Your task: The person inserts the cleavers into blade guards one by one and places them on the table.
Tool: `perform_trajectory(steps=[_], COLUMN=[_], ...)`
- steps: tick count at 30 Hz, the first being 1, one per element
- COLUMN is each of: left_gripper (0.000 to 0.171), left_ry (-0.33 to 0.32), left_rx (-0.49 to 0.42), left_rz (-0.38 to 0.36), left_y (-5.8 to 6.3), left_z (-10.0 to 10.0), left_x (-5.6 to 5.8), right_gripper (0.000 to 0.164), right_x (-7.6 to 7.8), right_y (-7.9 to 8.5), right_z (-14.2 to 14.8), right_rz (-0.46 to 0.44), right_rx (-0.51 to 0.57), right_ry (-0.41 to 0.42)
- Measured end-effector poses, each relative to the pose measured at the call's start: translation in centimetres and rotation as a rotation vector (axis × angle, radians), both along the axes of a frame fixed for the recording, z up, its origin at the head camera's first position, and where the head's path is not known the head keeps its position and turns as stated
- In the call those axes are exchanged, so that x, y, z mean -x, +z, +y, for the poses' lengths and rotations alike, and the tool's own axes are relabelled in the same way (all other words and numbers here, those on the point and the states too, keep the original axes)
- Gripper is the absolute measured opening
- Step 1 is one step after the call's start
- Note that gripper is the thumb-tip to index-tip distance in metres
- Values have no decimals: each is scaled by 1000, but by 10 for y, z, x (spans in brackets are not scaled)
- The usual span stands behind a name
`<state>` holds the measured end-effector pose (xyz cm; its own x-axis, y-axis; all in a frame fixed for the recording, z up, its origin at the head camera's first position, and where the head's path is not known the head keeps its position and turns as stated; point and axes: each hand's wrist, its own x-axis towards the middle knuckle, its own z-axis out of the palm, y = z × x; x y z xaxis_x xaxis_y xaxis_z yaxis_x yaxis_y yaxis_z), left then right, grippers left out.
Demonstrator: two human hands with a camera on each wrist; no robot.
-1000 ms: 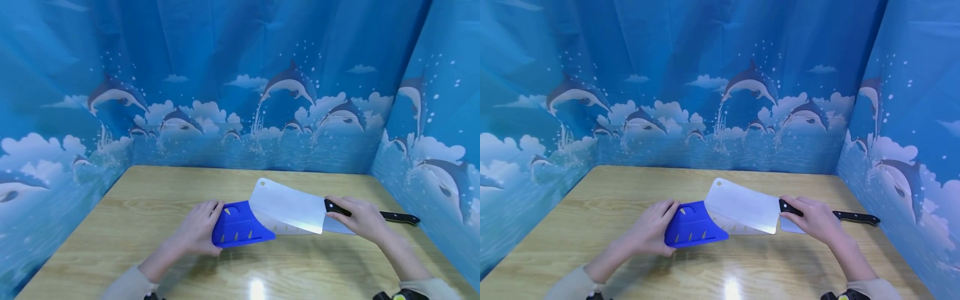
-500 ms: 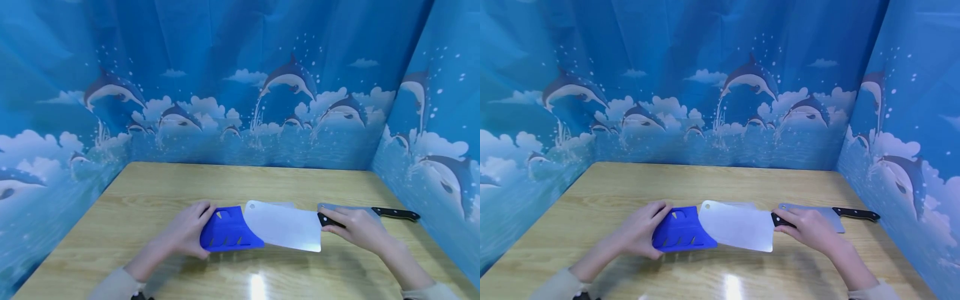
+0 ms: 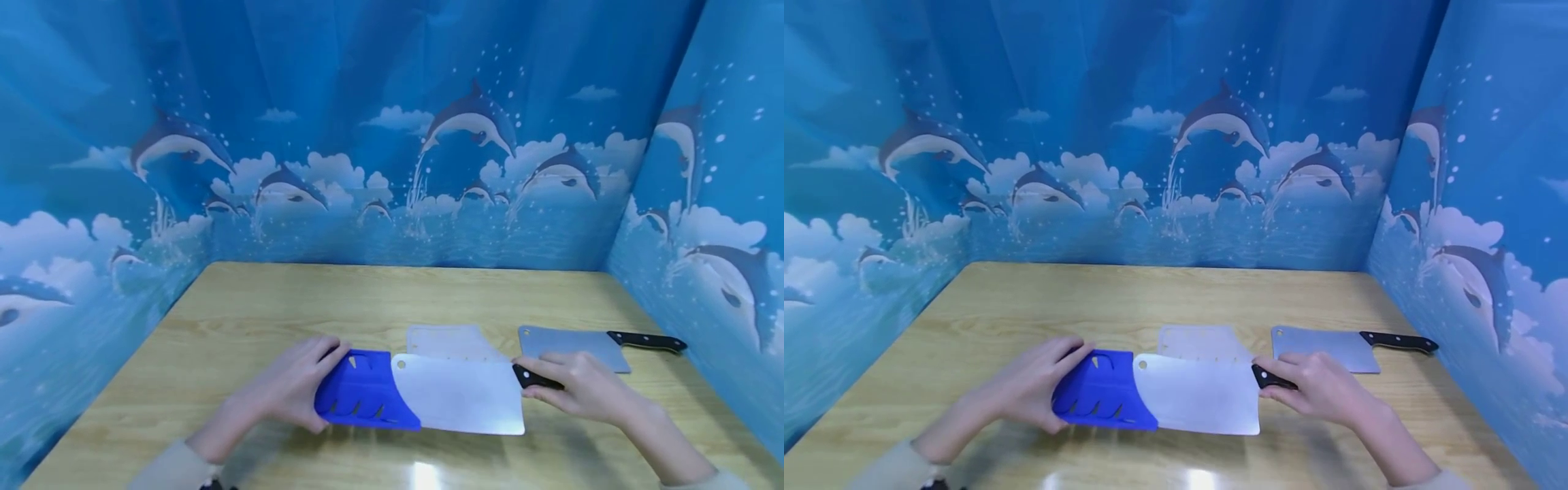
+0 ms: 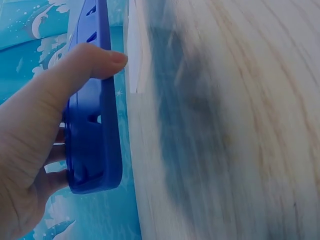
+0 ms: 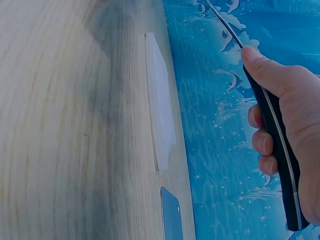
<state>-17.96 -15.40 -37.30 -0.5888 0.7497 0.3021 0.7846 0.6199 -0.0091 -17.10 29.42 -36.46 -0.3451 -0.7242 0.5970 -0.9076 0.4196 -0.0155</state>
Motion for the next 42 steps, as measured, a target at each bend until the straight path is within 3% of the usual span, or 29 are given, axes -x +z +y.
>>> perform_trajectory(steps=[4,13,19,22,27,33,42], left_gripper=[112,115,113,113,114,113,111], left_ry=[-10,-50,-57,-44,-5,-39,-12], left_rx=[26,111,139,108,47,-15,21], left_rz=[-41,-37,86,142,166,216,137], left_y=[4,7,2,-3,-6,0,6], left_z=[1,1,1,4,11,16,19], left_x=[-1,-1,-8,-14,-19,-18,-23], right_gripper=[39,40,41,40,38,40,39], right_x=[-1,-1,-4,-7,-11,-18,-23], right_y=[-1,-4,-11,-12,-9,-3,5], right_z=[-1,-5,-4,-3,-4,-2,-1], right_rz=[-14,-38,-40,-51,-60,-20,-100], right_rx=[-6,-46,-61,-48,-42,-47,-80], right_ry=[9,28,11,15,7,-26,-39])
